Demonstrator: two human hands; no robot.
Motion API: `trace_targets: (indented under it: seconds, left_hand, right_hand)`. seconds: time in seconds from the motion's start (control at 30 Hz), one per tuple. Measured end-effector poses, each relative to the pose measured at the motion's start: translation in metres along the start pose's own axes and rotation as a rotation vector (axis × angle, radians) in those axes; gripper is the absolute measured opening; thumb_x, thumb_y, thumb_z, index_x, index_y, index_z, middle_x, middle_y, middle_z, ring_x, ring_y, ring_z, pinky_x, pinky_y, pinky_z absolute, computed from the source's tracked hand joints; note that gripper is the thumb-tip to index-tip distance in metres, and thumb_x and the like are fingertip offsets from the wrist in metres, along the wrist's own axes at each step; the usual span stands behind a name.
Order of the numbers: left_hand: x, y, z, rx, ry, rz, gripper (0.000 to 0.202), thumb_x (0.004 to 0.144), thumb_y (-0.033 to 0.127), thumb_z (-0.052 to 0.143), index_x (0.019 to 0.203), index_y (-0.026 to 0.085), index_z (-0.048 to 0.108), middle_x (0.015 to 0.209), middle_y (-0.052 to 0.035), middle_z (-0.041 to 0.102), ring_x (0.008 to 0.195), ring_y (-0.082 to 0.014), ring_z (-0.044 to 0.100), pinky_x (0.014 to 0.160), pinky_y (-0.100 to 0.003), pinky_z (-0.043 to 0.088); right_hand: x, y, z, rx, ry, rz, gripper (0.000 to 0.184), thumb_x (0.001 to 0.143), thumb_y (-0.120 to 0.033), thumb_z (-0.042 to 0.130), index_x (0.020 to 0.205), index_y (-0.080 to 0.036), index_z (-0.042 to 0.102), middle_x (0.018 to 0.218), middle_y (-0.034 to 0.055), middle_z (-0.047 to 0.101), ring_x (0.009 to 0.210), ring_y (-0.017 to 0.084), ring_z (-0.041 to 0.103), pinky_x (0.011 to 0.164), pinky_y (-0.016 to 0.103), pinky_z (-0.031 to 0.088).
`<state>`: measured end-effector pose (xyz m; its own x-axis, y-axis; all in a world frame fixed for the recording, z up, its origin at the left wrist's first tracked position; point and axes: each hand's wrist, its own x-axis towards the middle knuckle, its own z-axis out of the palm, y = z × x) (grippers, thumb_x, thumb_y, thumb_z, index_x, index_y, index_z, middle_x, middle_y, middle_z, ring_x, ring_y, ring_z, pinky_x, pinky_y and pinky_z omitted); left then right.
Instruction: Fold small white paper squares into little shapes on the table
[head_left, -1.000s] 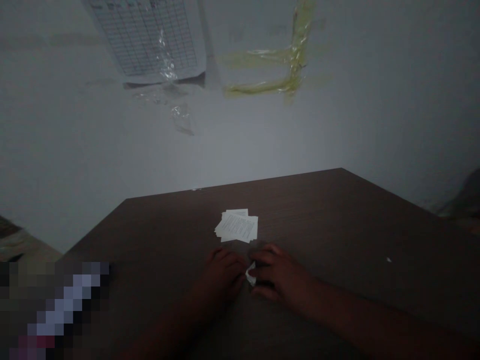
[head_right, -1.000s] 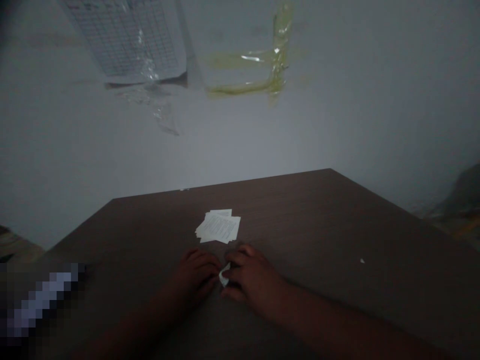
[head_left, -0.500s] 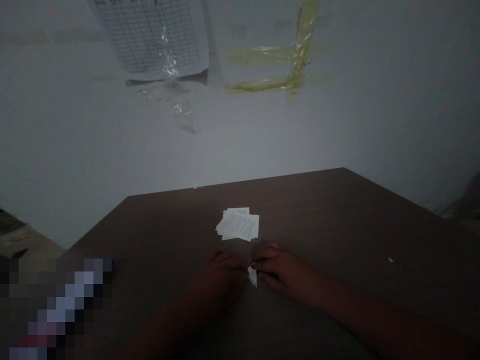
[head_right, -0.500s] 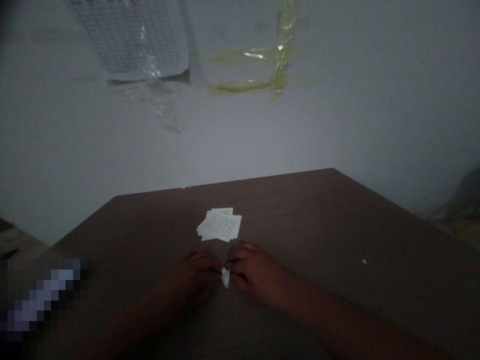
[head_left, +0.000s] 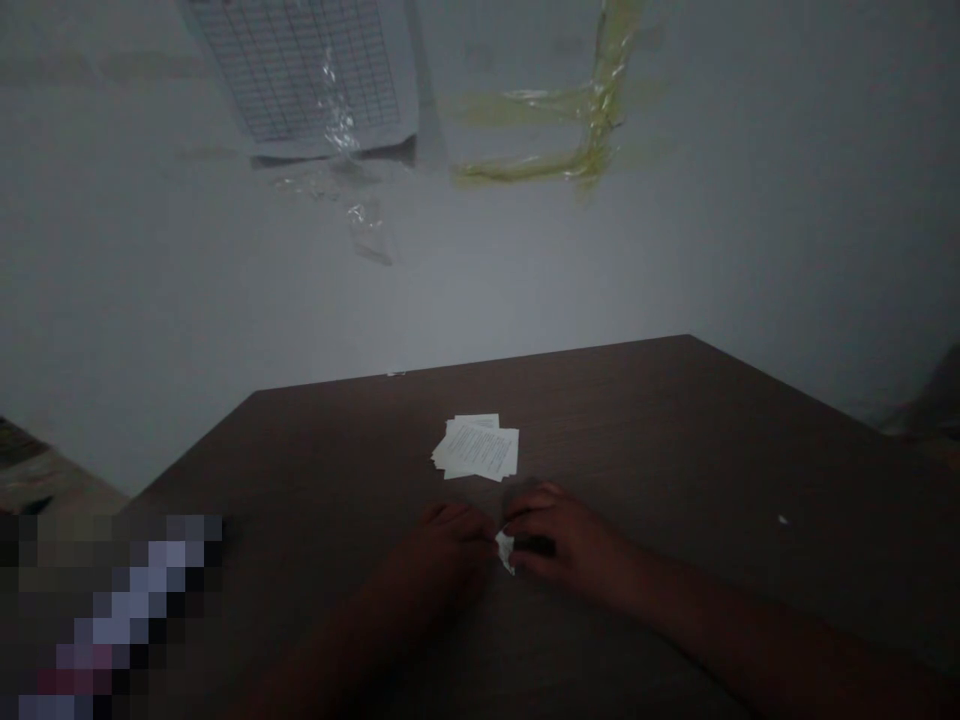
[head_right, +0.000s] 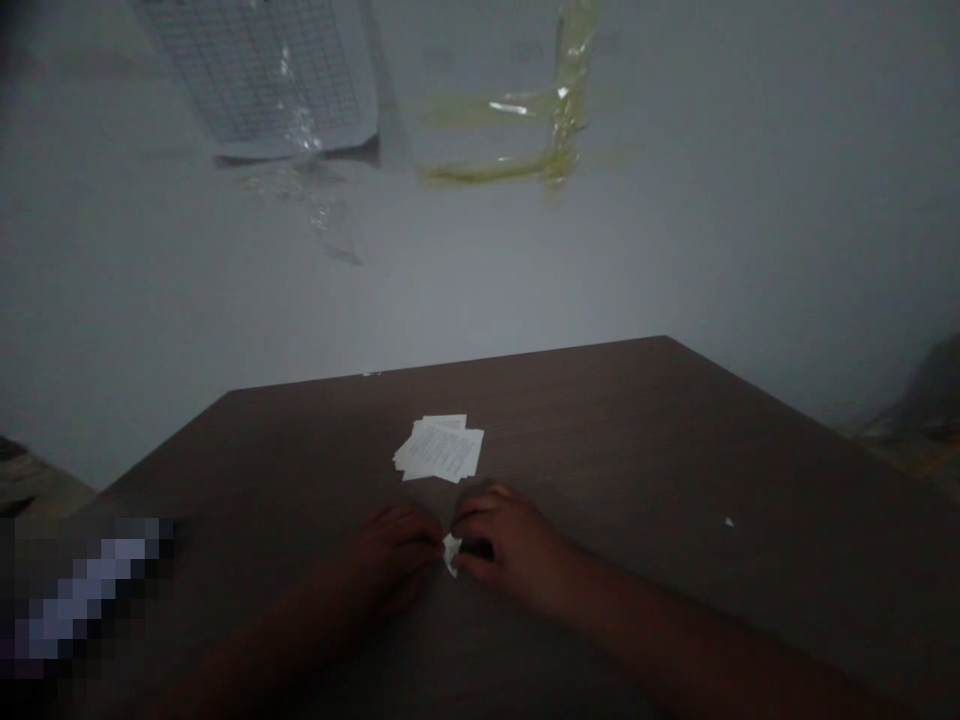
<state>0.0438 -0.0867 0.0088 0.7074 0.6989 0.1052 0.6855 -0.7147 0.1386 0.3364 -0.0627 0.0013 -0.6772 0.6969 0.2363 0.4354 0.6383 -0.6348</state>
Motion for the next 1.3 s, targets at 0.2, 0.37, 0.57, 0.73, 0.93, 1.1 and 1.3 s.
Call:
trace_targets:
  seconds: [0.2, 0.37, 0.57, 0.73, 0.93, 1.1, 1.3]
  left_hand:
    - [0.001, 0.004, -0.001, 0.004, -0.015, -0.001, 0.027, 0.107, 0.005, 0.081, 0.121, 0.026, 0.093, 0.131, -0.0039, 0.092, 0.129, -0.0304, 0.085, 0.128, -0.045, 0.063]
    - [0.000, 0.008, -0.002, 0.018, 0.011, 0.005, 0.026, 0.108, 0.005, 0.082, 0.117, 0.026, 0.092, 0.130, -0.0017, 0.092, 0.129, -0.0294, 0.086, 0.129, -0.044, 0.062]
    - [0.002, 0.019, -0.018, 0.075, -0.006, 0.017, 0.018, 0.113, 0.009, 0.085, 0.112, 0.025, 0.091, 0.123, -0.0038, 0.091, 0.125, -0.0304, 0.086, 0.136, -0.049, 0.061]
    - [0.002, 0.026, -0.030, 0.068, -0.043, 0.010, 0.016, 0.110, 0.008, 0.086, 0.109, 0.024, 0.090, 0.123, -0.0060, 0.092, 0.126, -0.0319, 0.087, 0.135, -0.051, 0.064]
    - [0.001, 0.031, -0.031, -0.022, 0.001, -0.023, 0.013, 0.107, 0.012, 0.086, 0.111, 0.023, 0.090, 0.124, -0.0075, 0.092, 0.128, -0.0345, 0.088, 0.134, -0.060, 0.066]
    - [0.004, 0.029, -0.014, -0.021, -0.001, -0.091, 0.004, 0.113, 0.026, 0.093, 0.117, 0.025, 0.091, 0.132, -0.0084, 0.094, 0.132, -0.0369, 0.088, 0.136, -0.063, 0.065]
    - [0.006, 0.027, 0.013, -0.029, 0.052, -0.159, 0.019, 0.108, 0.025, 0.096, 0.125, 0.026, 0.089, 0.134, -0.0092, 0.091, 0.131, -0.0391, 0.085, 0.131, -0.062, 0.067]
  right_hand:
    - [0.002, 0.003, 0.006, 0.018, 0.063, 0.000, 0.019, 0.112, -0.028, 0.102, 0.130, -0.026, 0.097, 0.137, 0.0110, 0.094, 0.135, 0.034, 0.085, 0.128, 0.057, 0.063]
    - [0.000, -0.002, 0.007, -0.063, 0.033, 0.068, 0.024, 0.109, -0.031, 0.105, 0.128, -0.027, 0.090, 0.139, 0.0104, 0.091, 0.138, 0.038, 0.082, 0.124, 0.059, 0.064]
    - [-0.005, -0.012, 0.016, -0.265, 0.047, 0.046, 0.029, 0.110, -0.042, 0.102, 0.126, -0.027, 0.083, 0.138, 0.0137, 0.085, 0.133, 0.042, 0.077, 0.113, 0.059, 0.067]
    - [-0.005, -0.021, 0.022, -0.344, 0.039, 0.095, 0.044, 0.106, -0.054, 0.103, 0.133, -0.025, 0.083, 0.145, 0.0177, 0.084, 0.135, 0.047, 0.074, 0.115, 0.066, 0.066]
    - [-0.002, -0.012, 0.005, -0.195, 0.000, 0.012, 0.031, 0.112, -0.046, 0.099, 0.128, -0.026, 0.083, 0.138, 0.0125, 0.085, 0.133, 0.040, 0.076, 0.117, 0.058, 0.066]
    - [-0.001, 0.000, 0.002, -0.148, 0.033, -0.019, 0.011, 0.115, -0.019, 0.083, 0.123, -0.026, 0.082, 0.132, 0.0093, 0.087, 0.128, 0.034, 0.079, 0.119, 0.056, 0.064]
    - [0.000, 0.001, 0.010, -0.150, 0.075, 0.005, 0.013, 0.110, -0.019, 0.088, 0.118, -0.026, 0.081, 0.128, 0.0094, 0.086, 0.126, 0.036, 0.079, 0.113, 0.053, 0.065]
